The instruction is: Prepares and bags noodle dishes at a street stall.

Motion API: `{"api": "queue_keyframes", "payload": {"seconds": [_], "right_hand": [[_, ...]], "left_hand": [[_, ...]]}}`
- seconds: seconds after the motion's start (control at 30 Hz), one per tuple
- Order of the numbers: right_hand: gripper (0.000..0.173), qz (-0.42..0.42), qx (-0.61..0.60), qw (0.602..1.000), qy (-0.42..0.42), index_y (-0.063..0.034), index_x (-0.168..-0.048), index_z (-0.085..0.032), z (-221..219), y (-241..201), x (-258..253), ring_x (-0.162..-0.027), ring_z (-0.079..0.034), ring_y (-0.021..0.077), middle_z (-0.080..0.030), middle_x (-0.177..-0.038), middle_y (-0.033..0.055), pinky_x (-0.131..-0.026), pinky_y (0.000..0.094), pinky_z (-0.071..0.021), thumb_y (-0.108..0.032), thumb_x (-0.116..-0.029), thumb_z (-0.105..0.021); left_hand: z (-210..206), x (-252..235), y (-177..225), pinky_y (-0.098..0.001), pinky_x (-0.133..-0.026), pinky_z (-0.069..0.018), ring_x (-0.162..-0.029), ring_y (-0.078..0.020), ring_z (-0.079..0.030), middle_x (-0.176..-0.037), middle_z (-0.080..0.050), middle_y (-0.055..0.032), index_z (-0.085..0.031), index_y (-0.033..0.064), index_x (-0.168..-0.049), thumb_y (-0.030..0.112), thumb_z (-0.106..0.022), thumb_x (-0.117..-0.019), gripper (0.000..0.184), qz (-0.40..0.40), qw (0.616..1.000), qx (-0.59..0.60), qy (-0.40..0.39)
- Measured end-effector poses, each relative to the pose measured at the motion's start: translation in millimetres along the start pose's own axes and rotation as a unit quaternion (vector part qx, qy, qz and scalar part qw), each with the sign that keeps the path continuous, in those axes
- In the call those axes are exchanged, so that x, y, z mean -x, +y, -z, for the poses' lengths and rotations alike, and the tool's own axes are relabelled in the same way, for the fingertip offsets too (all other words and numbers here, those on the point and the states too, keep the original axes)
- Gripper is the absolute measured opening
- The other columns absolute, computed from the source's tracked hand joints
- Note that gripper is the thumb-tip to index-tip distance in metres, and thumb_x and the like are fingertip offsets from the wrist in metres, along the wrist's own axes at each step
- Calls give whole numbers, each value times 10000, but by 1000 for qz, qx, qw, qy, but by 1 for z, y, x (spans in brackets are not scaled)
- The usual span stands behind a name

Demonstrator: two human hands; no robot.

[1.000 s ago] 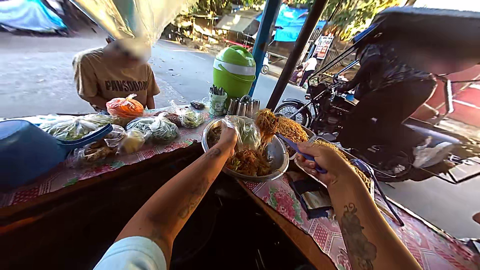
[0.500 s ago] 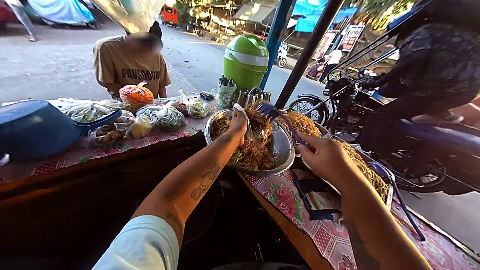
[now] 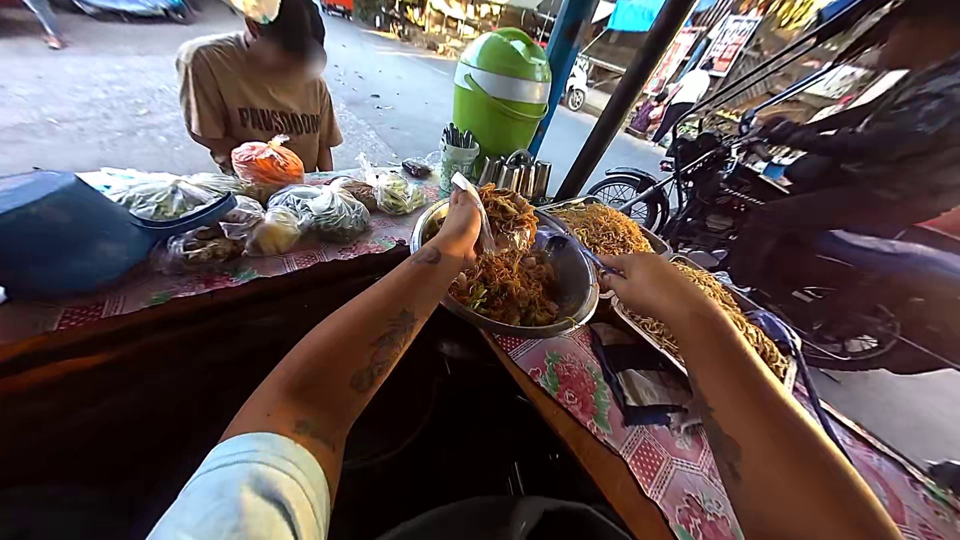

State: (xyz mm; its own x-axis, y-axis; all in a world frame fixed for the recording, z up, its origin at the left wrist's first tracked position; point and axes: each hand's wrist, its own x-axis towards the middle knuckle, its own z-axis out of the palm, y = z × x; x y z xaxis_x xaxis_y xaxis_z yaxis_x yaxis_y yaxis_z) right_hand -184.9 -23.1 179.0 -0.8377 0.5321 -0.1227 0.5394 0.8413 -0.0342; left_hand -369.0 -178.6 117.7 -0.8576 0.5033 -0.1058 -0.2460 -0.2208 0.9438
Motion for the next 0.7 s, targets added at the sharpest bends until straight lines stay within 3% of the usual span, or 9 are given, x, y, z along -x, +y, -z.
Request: {"api": "queue_keyframes", "payload": {"seconds": [0.1, 0.13, 0.17, 0.2, 0.27, 0.37, 0.5, 0.57, 0.7], "right_hand": [[415, -33, -28, 997, -60, -1, -1464, -536, -17, -10, -1, -1286, -568, 427, -589, -1374, 296, -1095, 597, -406, -154, -1085, -464], [416, -36, -55, 994, -84, 3, -1466, -527, -22, -18, 0, -1165, -624, 350, -622, -1310, 264, -1025, 521, -467, -173, -1099, -439], [401, -42, -103, 990, -91, -7, -1453, -532, -25, -29, 4, -883, -620, 223, -653, -1108, 186, -820, 392, -508, -193, -1116, -420], [379, -53, -174, 979, -91, -19, -1426, -548, -27, -37, 6, -650, -541, 112, -611, -890, 84, -615, 268, -469, -207, -1123, -420], [333, -91, -354, 925, -103, -14, -1378, -540, -30, -42, 4, -492, -455, 43, -531, -736, 8, -464, 183, -402, -190, -1126, -414], [235, -119, -532, 832, -105, -57, -1241, -529, -36, -28, -4, -424, -374, 2, -482, -659, -43, -382, 143, -327, -183, -1129, -366], [218, -128, -630, 759, -100, -80, -1157, -519, -42, -9, -1, -407, -359, -29, -475, -640, -60, -369, 113, -325, -186, -1131, -329], [214, -131, -651, 742, -94, -98, -1104, -509, -40, -7, 4, -393, -365, -36, -478, -627, -64, -362, 105, -340, -203, -1133, -325], [233, -121, -653, 747, -42, -96, -1058, -540, -23, -12, 19, -398, -371, -28, -477, -613, -59, -362, 110, -331, -197, -1129, -342]], "left_hand": [[4, -10, -3, -564, -1027, -467, -1359, -286, -486, -1573, -402, -108, -199, 283, -1615, 509, -151, -1112, 554, 1, 1000, 25, -5], [5, -10, -1, -569, -1033, -459, -1364, -290, -482, -1580, -393, -110, -191, 281, -1619, 517, -150, -1110, 562, 1, 1000, 24, -6], [7, -11, 0, -559, -1007, -472, -1327, -291, -504, -1554, -413, -122, -203, 270, -1611, 512, -157, -1113, 556, -3, 1000, 22, -2], [8, -11, 2, -547, -989, -483, -1300, -286, -521, -1531, -429, -124, -221, 263, -1598, 501, -163, -1116, 541, -7, 1000, 21, -1], [11, -10, 4, -534, -992, -483, -1301, -275, -522, -1533, -431, -114, -244, 258, -1589, 483, -168, -1120, 526, -11, 1000, 16, -3], [17, -8, 7, -554, -1044, -448, -1374, -282, -473, -1602, -370, -101, -196, 265, -1623, 477, -152, -1122, 546, -9, 1000, 2, -5], [28, -1, 12, -603, -1049, -407, -1417, -305, -420, -1636, -327, -95, -157, 286, -1637, 475, -177, -1122, 549, 23, 999, -31, 4], [33, -3, 12, -610, -1052, -402, -1422, -309, -416, -1632, -335, -96, -165, 292, -1635, 480, -175, -1120, 548, 30, 998, -48, 8], [36, -6, 10, -572, -1055, -418, -1399, -287, -442, -1622, -349, -92, -175, 274, -1630, 472, -164, -1124, 543, 15, 999, -45, -3]]}}
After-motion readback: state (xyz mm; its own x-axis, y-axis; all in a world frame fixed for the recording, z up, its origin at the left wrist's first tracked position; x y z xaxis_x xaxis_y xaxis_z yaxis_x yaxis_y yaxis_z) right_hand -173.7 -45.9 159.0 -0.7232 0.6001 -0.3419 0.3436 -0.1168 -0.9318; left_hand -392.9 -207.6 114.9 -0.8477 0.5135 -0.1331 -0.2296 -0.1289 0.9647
